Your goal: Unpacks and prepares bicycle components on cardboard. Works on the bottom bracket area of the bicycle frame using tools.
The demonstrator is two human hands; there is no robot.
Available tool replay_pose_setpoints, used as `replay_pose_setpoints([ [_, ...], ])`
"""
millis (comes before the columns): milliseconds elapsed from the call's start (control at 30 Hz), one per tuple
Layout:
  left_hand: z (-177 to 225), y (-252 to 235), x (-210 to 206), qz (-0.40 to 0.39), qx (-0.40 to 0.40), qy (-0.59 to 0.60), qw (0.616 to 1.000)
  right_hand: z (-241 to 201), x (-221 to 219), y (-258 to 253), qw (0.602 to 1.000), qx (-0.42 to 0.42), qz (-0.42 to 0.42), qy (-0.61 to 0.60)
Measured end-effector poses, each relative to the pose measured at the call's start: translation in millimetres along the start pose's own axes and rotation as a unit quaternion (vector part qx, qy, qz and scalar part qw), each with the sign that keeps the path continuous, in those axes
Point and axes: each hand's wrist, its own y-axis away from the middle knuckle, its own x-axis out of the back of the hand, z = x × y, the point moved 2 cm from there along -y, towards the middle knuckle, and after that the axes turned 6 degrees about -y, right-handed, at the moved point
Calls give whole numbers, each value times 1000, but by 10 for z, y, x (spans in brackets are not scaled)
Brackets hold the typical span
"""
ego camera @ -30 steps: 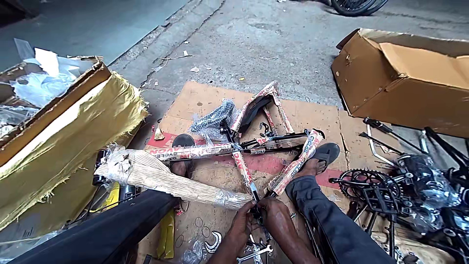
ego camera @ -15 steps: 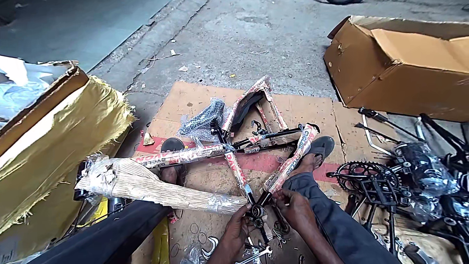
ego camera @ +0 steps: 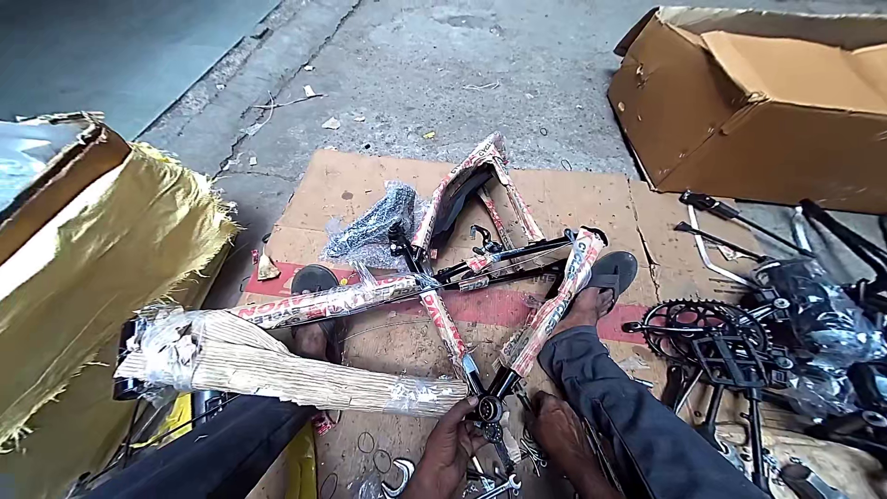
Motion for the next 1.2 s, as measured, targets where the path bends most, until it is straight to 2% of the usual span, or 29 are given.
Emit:
replay_pose_setpoints([
  [167,-15,-20,-1,10,-5,6,1000,45,57,79,1000,24,14,-12],
  [300,-15,-10,-26,3,-9,11,1000,-16,621,547,999,30,2,-22],
  [400,14,6,-7,-2,-7,-6,1000,-116,1077,1038,990,108,83,-25],
  [500,33,-5,34,-3,-3,-23,1000,-177,1285,1466,956,229,167,-72],
  [600,49,-9,55,-15,2,-34,999,-239,1250,1612,933,291,174,-124],
  [700,53,6,48,-26,3,-44,999,-310,1038,1471,924,316,164,-141],
  [1067,44,40,-5,-30,-10,-45,999,-784,817,1205,960,270,67,-34],
  [1200,44,56,-32,-34,-10,-39,999,-842,740,1201,963,262,69,-6],
])
